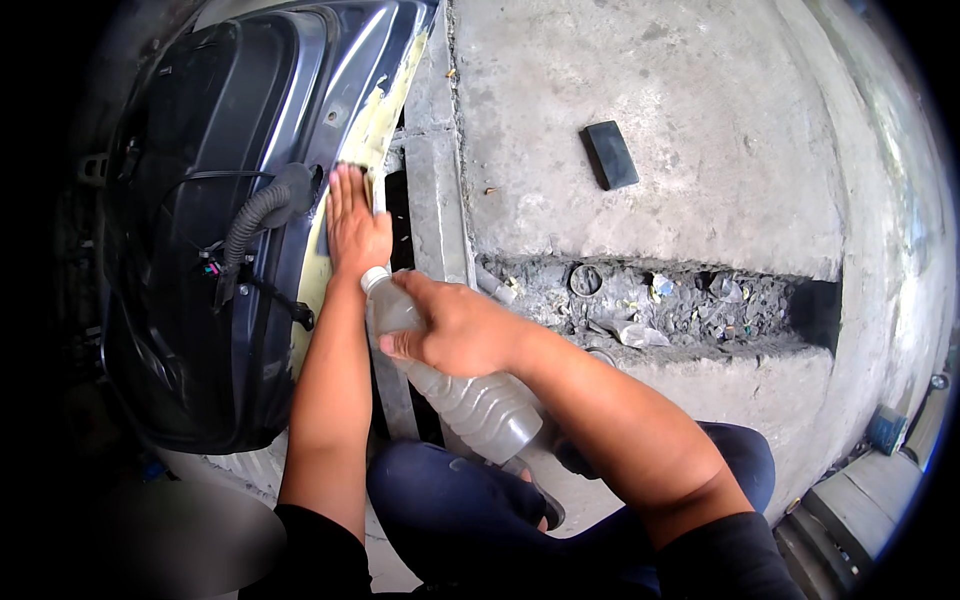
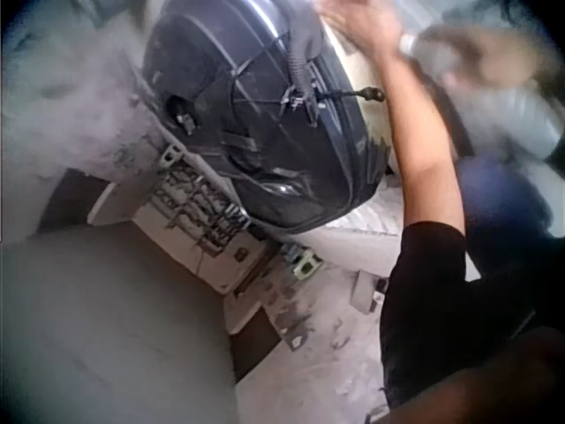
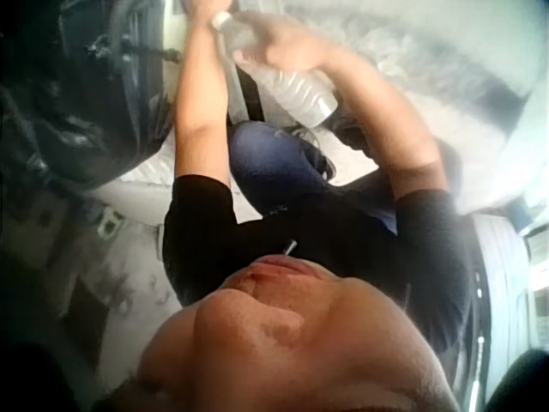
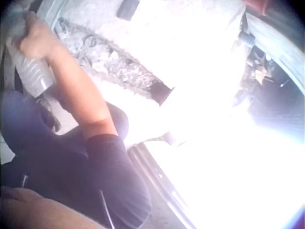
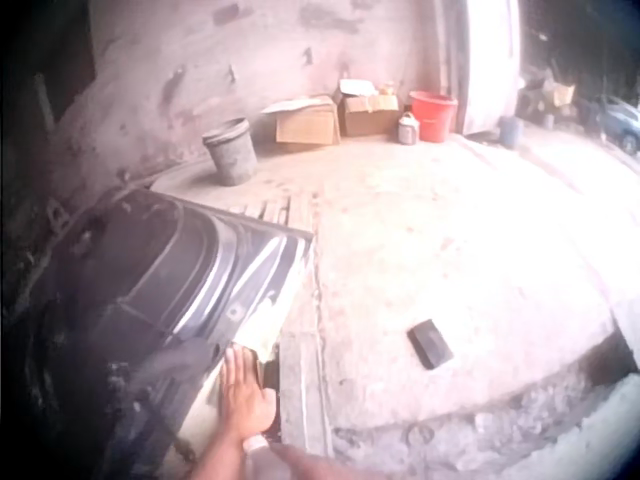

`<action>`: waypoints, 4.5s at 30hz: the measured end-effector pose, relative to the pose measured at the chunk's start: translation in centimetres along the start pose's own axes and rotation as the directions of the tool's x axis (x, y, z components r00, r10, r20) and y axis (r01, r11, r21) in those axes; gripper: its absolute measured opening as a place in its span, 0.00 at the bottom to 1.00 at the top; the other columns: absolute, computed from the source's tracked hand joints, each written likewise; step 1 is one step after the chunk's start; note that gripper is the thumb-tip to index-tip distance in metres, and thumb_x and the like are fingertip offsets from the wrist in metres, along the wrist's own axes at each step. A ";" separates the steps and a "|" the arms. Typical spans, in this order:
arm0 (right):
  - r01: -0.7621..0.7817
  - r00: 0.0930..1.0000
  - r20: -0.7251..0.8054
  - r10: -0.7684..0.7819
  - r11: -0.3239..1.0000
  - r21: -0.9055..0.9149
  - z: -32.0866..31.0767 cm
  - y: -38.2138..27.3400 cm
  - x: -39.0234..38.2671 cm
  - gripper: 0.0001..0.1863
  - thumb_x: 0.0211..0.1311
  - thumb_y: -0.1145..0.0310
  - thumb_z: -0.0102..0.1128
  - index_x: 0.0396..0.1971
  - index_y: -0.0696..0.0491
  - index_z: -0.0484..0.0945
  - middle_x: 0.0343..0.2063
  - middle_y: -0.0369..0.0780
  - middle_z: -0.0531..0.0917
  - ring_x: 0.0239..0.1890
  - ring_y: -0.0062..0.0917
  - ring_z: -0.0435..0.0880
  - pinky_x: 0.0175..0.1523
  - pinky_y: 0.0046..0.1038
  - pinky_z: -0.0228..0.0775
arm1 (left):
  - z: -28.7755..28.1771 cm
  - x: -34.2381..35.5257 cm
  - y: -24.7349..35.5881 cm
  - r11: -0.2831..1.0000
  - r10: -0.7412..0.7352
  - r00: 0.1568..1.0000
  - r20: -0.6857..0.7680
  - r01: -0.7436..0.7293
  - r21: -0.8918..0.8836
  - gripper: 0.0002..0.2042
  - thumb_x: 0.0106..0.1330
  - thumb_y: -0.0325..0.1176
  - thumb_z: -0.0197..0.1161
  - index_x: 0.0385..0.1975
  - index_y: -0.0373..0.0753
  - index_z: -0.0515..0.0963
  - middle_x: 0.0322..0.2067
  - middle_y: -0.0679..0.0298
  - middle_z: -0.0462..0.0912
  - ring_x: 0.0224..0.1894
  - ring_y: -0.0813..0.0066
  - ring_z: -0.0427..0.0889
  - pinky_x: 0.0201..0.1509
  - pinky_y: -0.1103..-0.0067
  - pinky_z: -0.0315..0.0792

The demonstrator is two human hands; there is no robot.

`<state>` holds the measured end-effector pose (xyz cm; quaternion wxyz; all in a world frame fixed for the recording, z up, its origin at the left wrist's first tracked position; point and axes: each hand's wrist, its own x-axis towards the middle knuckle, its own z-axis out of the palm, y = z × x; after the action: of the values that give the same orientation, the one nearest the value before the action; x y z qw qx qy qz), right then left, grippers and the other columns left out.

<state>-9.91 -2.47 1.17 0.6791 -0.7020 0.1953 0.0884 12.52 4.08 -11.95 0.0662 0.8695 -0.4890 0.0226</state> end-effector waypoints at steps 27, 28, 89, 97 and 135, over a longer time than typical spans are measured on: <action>-0.044 0.997 -0.069 0.041 0.998 -0.046 0.0 1.3 -1.0 0.42 0.60 0.50 0.64 0.65 0.62 0.60 0.51 0.58 0.78 0.57 0.48 0.77 0.61 0.39 0.66 | 0.4 -2.9 1.4 0.997 0.064 0.993 0.096 -0.060 -0.040 0.40 0.59 0.39 0.55 0.70 0.28 0.50 0.73 0.46 0.47 0.77 0.53 0.40 0.78 0.64 0.36; -0.066 0.994 -0.087 0.063 0.997 -0.039 -0.6 1.4 -1.2 0.42 0.60 0.50 0.64 0.65 0.62 0.60 0.51 0.58 0.78 0.57 0.48 0.77 0.61 0.39 0.66 | 0.8 -4.3 1.8 0.997 0.053 0.989 0.141 -0.046 -0.057 0.40 0.59 0.39 0.55 0.71 0.28 0.50 0.73 0.46 0.47 0.77 0.53 0.41 0.78 0.63 0.36; 0.063 0.793 -0.608 -0.032 0.998 0.029 -7.3 -1.9 -19.8 0.45 0.56 0.59 0.73 0.66 0.66 0.59 0.56 0.53 0.75 0.61 0.36 0.72 0.65 0.34 0.61 | 0.5 5.8 8.1 0.967 -0.192 0.981 0.011 0.191 -0.171 0.34 0.64 0.38 0.45 0.68 0.22 0.51 0.71 0.38 0.49 0.75 0.46 0.41 0.77 0.61 0.38; 0.025 0.777 -0.630 -0.002 0.999 0.027 -7.4 -2.0 -20.4 0.46 0.55 0.56 0.73 0.66 0.65 0.59 0.57 0.55 0.74 0.62 0.40 0.72 0.66 0.35 0.61 | 0.8 5.9 7.5 0.992 -0.044 0.995 0.095 0.055 -0.114 0.37 0.62 0.38 0.47 0.70 0.26 0.48 0.73 0.43 0.43 0.77 0.51 0.38 0.78 0.63 0.36; -0.118 0.876 -0.480 0.040 0.984 -0.134 -8.3 -1.0 -17.4 0.42 0.60 0.54 0.66 0.67 0.60 0.58 0.51 0.59 0.74 0.52 0.53 0.77 0.57 0.41 0.70 | -0.5 10.7 6.0 0.969 0.245 0.966 0.084 -0.240 -0.060 0.36 0.61 0.34 0.48 0.71 0.30 0.51 0.74 0.48 0.45 0.77 0.54 0.39 0.78 0.66 0.37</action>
<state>-26.45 -7.97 9.36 0.5481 -0.7454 0.3768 -0.0435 12.94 -8.01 -9.76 0.0621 0.8014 -0.5945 -0.0208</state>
